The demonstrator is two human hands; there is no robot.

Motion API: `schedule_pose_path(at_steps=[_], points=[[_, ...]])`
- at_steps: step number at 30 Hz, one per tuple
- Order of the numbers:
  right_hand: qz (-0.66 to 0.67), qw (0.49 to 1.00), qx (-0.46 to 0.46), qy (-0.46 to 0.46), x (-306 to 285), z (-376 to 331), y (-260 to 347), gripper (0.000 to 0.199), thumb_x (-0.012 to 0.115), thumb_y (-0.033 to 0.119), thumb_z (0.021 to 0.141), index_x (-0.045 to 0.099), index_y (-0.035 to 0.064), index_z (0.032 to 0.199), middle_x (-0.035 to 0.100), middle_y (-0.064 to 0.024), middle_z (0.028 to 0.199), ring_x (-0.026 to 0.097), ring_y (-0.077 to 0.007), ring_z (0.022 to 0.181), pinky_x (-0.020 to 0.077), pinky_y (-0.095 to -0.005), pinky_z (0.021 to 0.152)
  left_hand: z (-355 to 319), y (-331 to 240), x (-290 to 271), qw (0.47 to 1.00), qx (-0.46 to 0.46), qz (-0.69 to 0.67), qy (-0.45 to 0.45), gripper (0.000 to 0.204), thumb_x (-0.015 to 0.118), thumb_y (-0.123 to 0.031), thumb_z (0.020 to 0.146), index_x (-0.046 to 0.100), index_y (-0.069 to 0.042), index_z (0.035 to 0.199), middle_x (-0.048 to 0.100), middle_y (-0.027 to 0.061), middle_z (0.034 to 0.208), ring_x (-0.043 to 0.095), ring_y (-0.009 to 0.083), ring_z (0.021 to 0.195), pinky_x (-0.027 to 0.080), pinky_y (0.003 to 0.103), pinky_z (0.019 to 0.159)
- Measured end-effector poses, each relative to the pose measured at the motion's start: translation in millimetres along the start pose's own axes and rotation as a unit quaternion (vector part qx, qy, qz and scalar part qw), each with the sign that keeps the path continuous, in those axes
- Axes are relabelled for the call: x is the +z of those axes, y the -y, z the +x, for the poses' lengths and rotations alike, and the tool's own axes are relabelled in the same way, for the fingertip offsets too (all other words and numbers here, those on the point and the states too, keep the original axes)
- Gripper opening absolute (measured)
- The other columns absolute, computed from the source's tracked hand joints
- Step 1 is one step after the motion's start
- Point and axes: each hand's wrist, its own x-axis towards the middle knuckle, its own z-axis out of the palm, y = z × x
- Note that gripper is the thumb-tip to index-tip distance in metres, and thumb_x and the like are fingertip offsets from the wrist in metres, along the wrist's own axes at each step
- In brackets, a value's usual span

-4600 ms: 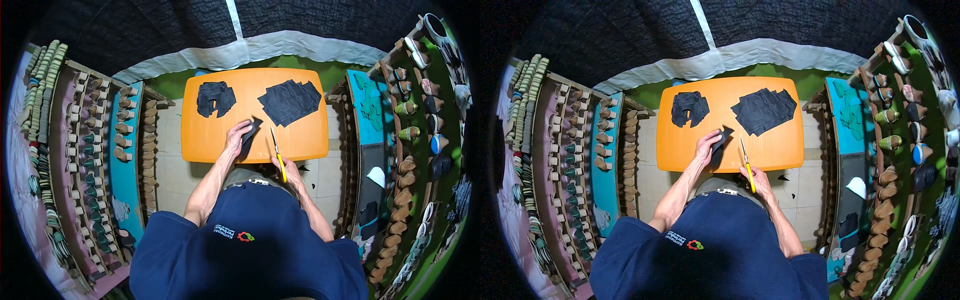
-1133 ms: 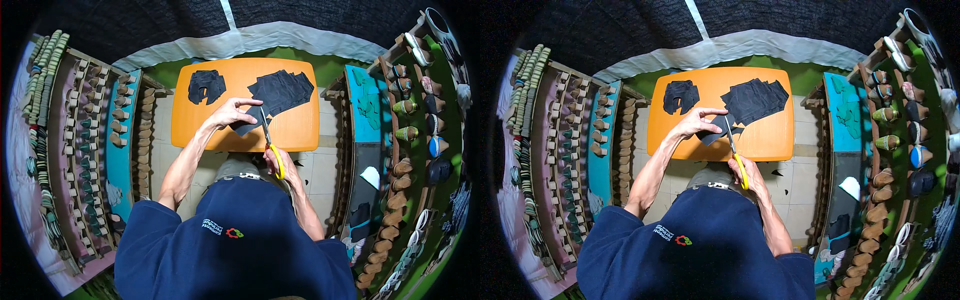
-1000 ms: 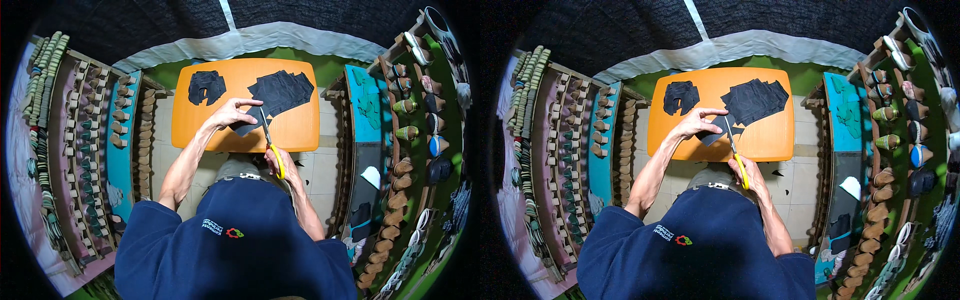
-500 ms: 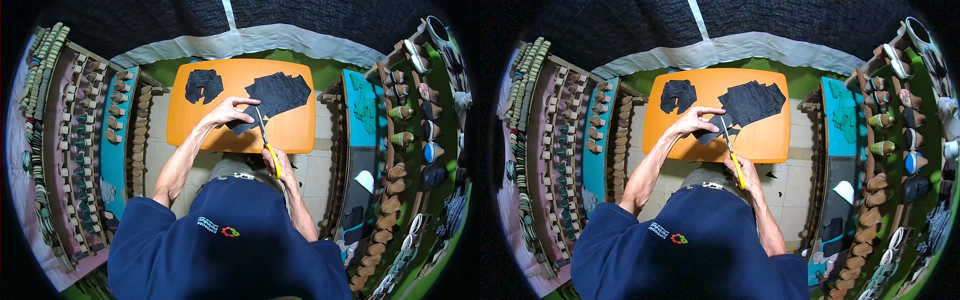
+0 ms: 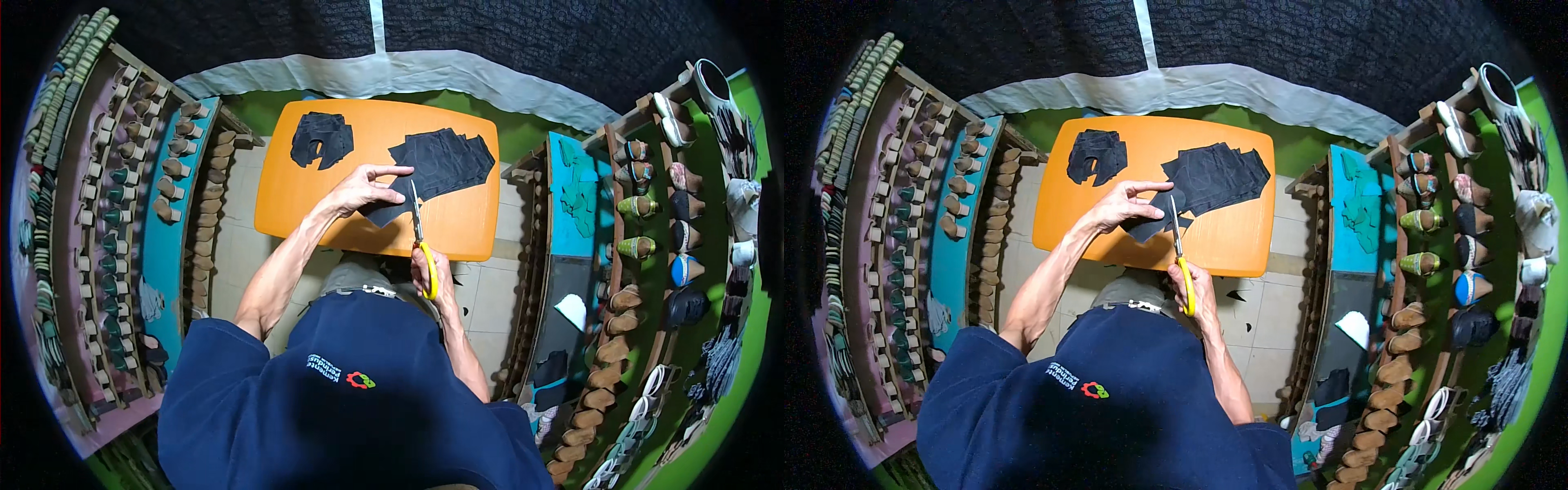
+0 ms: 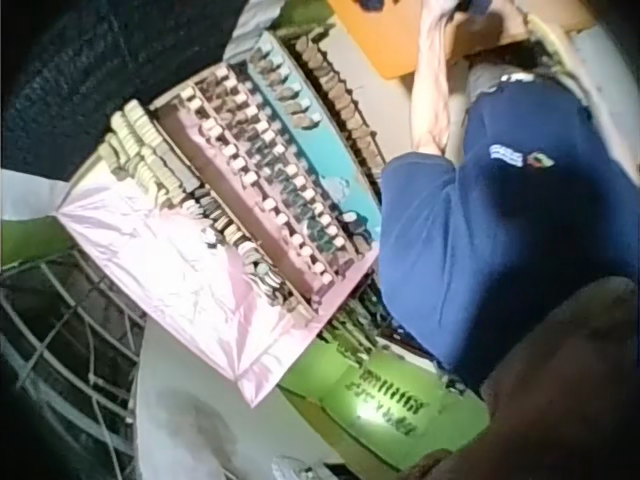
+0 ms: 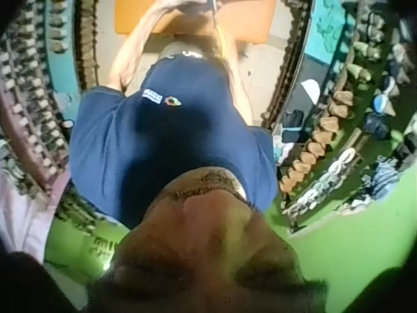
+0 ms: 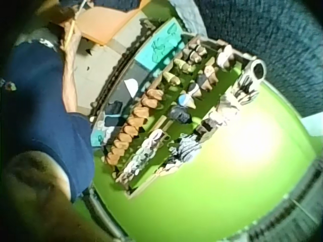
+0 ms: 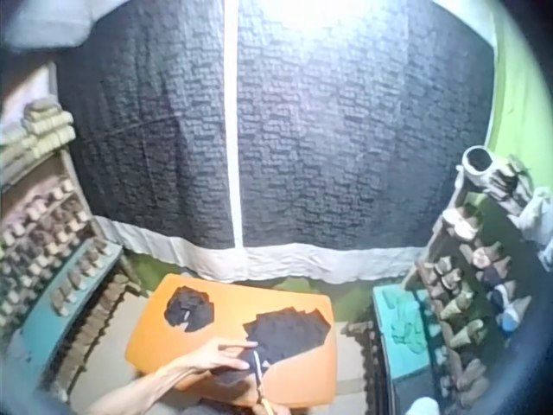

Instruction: The person uses yellow-handled scissors to cut a black flexible material on an orange table. They repeatedly trim the material into smaller pieces, occasionally adjusting the position of the material and the cut pieces on the table.

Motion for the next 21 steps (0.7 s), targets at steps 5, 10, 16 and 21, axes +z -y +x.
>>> schedule_pose_path(at_steps=[5,10,16,21], points=[[-0.007,1.000,-0.021,-0.005,-1,3,-10,0.044,0.067,0.052,0.092,0.054,0.0103,0.083,0.041,0.0055,0.054,0.037,-0.0045,0.038,0.0323,-0.0224,0.034,-8,9,6,0.996,0.017,-0.004,-0.090,0.046,0.079,-0.006,0.080,0.066,-0.004,0.125,0.074,0.0073,0.097,0.069,0.0100,0.085,0.053,0.023,0.078],[-0.021,0.999,-0.034,0.019,-2,4,-8,0.049,0.062,0.053,0.095,0.054,0.0055,0.086,0.041,0.0027,0.056,0.041,-0.0074,0.041,0.0361,-0.0236,0.037,-13,13,9,0.994,0.019,0.004,-0.106,0.037,0.081,-0.010,0.079,0.072,-0.002,0.114,0.074,0.0080,0.097,0.068,0.0112,0.087,0.051,0.024,0.081],[-0.046,0.997,-0.052,0.025,5,10,3,0.053,0.055,0.054,0.098,0.054,0.0018,0.090,0.044,0.0001,0.058,0.044,-0.0095,0.043,0.0386,-0.0255,0.040,-14,15,15,0.993,0.039,0.024,-0.105,0.040,0.082,-0.011,0.077,0.071,-0.002,0.115,0.074,0.0099,0.098,0.068,0.0110,0.084,0.051,0.023,0.078],[-0.040,0.998,-0.045,0.019,3,13,-1,0.048,0.054,0.051,0.100,0.054,0.0034,0.091,0.044,0.0000,0.059,0.043,-0.0095,0.043,0.0386,-0.0255,0.039,-16,12,17,0.994,0.026,0.008,-0.102,0.042,0.082,-0.011,0.077,0.071,-0.003,0.117,0.075,0.0090,0.092,0.068,0.0106,0.080,0.052,0.023,0.075]])
